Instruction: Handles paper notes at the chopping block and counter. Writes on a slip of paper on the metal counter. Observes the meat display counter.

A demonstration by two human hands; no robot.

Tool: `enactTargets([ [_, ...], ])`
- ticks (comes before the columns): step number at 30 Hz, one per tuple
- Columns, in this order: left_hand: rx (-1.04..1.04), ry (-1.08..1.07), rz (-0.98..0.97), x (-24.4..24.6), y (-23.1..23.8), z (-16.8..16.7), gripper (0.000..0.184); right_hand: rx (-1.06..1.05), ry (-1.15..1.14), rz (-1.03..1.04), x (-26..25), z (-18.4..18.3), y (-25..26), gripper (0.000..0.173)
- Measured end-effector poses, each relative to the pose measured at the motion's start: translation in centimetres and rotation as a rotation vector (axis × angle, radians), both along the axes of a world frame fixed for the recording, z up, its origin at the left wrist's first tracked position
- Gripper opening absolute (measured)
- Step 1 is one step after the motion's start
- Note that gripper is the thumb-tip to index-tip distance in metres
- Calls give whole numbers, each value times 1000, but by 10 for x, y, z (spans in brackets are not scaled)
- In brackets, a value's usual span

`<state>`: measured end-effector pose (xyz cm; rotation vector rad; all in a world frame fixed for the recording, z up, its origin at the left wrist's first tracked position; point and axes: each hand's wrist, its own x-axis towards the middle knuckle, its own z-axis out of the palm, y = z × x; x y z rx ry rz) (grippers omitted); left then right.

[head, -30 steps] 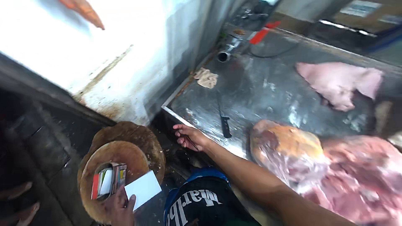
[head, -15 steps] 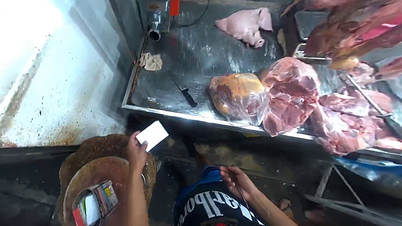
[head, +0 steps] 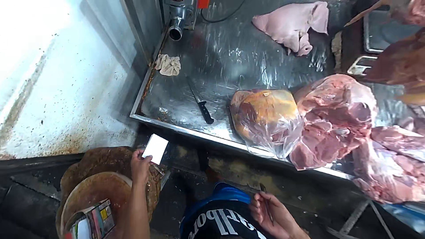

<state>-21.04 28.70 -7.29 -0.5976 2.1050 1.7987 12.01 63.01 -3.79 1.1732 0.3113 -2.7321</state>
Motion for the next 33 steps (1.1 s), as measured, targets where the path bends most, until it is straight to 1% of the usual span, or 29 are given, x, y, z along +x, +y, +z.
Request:
enactTargets([
  [2, 9, 38, -71, -21, 29, -9, 51, 110, 27, 34, -39, -11, 24, 38],
  [3, -4, 71, -116, -35, 48, -15, 51, 227, 21, 79, -68, -16, 35, 44],
  [4, -21, 104, -154, -52, 68, -22, 52, 397, 9, 141, -102, -21, 43, 51],
  [5, -29, 134, -182, -71, 88, -32, 51, 580, 10, 195, -138, -27, 49, 55],
  [6, -26, 159, -204, -89, 108, -44, 52, 769, 29, 232, -174, -33, 54, 53],
  [8, -24, 171, -251, -123, 144, -68, 53, 1166, 108, 293, -242, -48, 61, 43],
  [9, -54, 160, -283, -136, 159, -78, 53, 1333, 126, 345, -271, -55, 63, 41],
  [10, -106, 138, -320, -145, 172, -85, 53, 1443, 129, 404, -297, -60, 65, 42],
  [11, -180, 108, -363, -152, 181, -89, 53, 1493, 136, 438, -319, -65, 65, 44],
  [12, -274, 72, -415, -156, 188, -92, 53, 1473, 164, 427, -336, -68, 65, 45],
  [14, -484, 2, -529, -161, 195, -89, 52, 1291, 251, 346, -356, -74, 61, 43],
  [15, -568, -14, -578, -161, 196, -87, 51, 1207, 282, 316, -362, -77, 59, 43],
  [17, -686, -8, -669, -162, 196, -86, 50, 1111, 320, 278, -367, -85, 58, 37],
  [19, -795, 17, -780, -164, 194, -86, 51, 1086, 341, 255, -371, -96, 60, 29],
  [22, -1025, 111, -953, -165, 193, -85, 66, 1121, 334, 208, -379, -102, 61, 16],
  [24, -1141, 181, -990, -161, 192, -85, 75, 1152, 304, 209, -387, -101, 60, 14],
  [26, -1189, 308, -979, -157, 188, -90, 79, 1166, 311, 216, -398, -101, 56, 12],
  [29, -1109, 538, -1037, -155, 180, -111, 70, 1212, 378, 275, -421, -107, 53, 18],
  [31, -1060, 578, -1108, -154, 178, -125, 63, 1300, 449, 295, -440, -115, 49, 16],
  [33, -1048, 611, -1069, -152, 176, -133, 58, 1401, 481, 282, -458, -120, 43, 12],
])
